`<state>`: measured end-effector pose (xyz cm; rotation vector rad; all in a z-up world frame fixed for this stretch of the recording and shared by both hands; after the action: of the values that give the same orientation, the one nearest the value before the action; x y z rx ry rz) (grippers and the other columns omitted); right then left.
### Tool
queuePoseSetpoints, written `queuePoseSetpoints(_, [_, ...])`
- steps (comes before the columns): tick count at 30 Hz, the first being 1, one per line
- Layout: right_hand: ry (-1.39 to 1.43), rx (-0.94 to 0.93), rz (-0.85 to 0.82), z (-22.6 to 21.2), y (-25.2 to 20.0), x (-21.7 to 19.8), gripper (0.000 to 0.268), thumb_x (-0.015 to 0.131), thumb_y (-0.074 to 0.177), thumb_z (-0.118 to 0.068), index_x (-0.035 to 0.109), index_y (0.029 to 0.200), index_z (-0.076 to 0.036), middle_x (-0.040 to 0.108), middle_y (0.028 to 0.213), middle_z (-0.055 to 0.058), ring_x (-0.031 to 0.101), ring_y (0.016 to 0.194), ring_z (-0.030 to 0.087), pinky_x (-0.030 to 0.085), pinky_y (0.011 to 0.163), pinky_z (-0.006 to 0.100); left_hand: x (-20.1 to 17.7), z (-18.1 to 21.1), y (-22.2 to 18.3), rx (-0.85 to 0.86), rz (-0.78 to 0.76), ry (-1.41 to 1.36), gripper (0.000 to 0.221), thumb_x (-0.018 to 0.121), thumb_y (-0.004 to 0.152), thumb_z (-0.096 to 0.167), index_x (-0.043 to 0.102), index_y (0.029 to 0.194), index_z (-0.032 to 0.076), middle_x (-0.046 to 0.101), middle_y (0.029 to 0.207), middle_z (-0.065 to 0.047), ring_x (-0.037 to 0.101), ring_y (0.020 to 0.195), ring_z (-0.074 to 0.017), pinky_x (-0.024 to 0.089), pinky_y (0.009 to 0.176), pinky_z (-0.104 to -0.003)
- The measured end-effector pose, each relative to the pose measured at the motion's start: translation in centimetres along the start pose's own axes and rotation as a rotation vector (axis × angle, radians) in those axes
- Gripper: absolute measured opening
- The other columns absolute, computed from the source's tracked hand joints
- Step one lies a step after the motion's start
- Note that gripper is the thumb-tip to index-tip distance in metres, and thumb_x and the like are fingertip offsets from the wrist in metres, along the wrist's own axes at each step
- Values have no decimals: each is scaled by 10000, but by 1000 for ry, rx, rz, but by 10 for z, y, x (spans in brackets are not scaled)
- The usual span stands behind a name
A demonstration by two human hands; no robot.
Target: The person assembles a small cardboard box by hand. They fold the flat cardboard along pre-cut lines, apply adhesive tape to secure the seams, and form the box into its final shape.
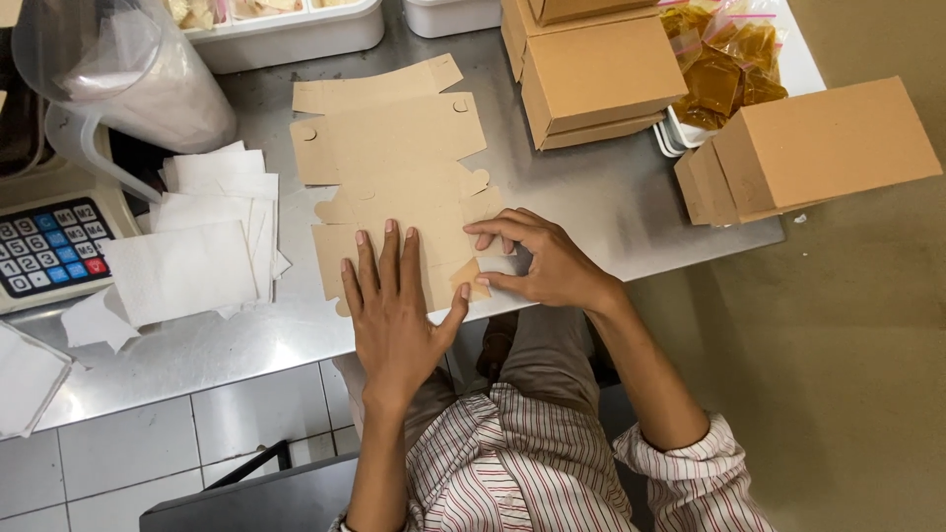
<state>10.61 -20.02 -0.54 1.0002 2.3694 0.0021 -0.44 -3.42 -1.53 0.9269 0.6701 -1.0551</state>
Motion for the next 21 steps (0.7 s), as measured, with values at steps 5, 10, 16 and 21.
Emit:
queuePoseSetpoints(5, [-50, -3, 46, 0, 0, 6, 422, 838, 859, -89, 715, 1261, -51, 720, 996, 95, 591, 791, 233, 495, 784, 408, -4, -4, -2, -8, 12, -109, 760, 727, 934, 470, 532, 1494, -5, 473, 1562, -247, 286, 1531, -483, 109, 1246, -628])
queuePoseSetpoints(10, [-140, -50, 95, -4, 0, 12, 356, 812, 880, -91, 742, 1228, -78, 720, 982, 79, 598, 783, 238, 501, 748, 389, -20, -28, -34, 6, 277, -502, 554, 753, 918, 107, 551, 1423, 5, 576, 1460, -171, 445, 1446, -469, 169, 1255, -655])
queuePoseSetpoints(16, [-228, -100, 37, -19, -4, 13, 365, 802, 896, -115, 744, 1256, -112, 704, 1062, 67, 610, 856, 275, 510, 805, 408, -30, -68, -71, -105, 438, -204, 504, 845, 878, 126, 649, 1329, 16, 567, 1430, -157, 485, 1402, -424, 277, 1223, -621])
queuePoseSetpoints(21, [-118, -13, -48, -18, -6, 10, 461, 826, 849, -116, 731, 1300, -113, 700, 1131, 92, 588, 918, 253, 489, 888, 422, -30, -61, -69, -120, 450, -173, 619, 879, 857, 177, 604, 1360, -56, 515, 1455, -252, 436, 1405, -480, 215, 1217, -659])
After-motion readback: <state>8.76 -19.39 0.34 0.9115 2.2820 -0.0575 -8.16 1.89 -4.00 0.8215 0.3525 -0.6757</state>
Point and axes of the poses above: each hand's wrist, its own y-axis towards the middle knuckle, its own x-axis out of the palm, z = x × y, the point moved 4 cm from there along y, towards the middle knuckle
